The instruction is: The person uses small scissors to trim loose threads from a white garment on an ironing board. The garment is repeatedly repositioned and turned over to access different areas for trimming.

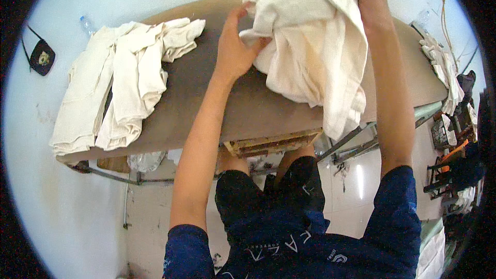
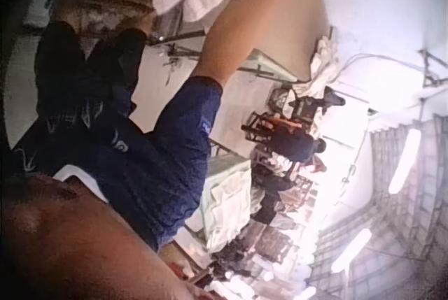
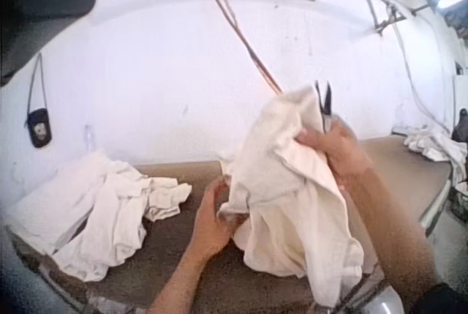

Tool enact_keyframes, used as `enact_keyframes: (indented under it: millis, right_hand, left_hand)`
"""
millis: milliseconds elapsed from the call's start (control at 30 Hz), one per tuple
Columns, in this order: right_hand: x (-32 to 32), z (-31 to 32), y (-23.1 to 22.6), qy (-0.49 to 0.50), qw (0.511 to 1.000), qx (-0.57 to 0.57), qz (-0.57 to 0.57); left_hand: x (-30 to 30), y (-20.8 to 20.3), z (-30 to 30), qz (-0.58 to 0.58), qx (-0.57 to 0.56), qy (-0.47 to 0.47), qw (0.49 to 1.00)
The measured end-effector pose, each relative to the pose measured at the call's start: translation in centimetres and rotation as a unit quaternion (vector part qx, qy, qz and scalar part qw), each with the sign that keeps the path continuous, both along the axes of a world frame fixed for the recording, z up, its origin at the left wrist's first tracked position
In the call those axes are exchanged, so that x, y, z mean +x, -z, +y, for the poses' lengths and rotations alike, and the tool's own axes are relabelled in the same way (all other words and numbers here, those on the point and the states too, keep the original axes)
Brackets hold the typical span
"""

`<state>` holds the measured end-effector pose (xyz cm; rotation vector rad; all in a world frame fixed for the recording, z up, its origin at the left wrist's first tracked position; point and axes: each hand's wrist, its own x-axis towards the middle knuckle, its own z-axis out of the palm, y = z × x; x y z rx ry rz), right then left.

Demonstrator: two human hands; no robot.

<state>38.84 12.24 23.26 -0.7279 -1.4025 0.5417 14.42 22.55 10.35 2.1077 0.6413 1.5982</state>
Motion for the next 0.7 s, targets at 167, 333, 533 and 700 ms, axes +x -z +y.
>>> enact_keyframes:
  millis: [167, 333, 533, 700]
  right_hand:
    - [-0.3, -3.4, 1.5, 0.070, 0.995, -0.054, 0.041]
    - [0.6, -5.8, 4.8, 0.187, 0.970, -0.153, 0.007]
    - [-0.1, -6.6, 3.9, 0.073, 0.966, -0.105, 0.226]
    - [1.3, -2.8, 7.4, 0.142, 0.973, -0.127, 0.131]
  left_hand:
    - [-0.8, -0.1, -0.8, 0.014, -0.125, 0.088, 0.988]
    - [-6.1, -3.2, -2.1, -0.040, -0.109, 0.195, 0.974]
    - [-8.7, -14.4, -6.1, 0.098, 0.125, 0.051, 0.986]
    - [-9.8, -11.6, -1.1, 0.256, 0.294, -0.203, 0.898]
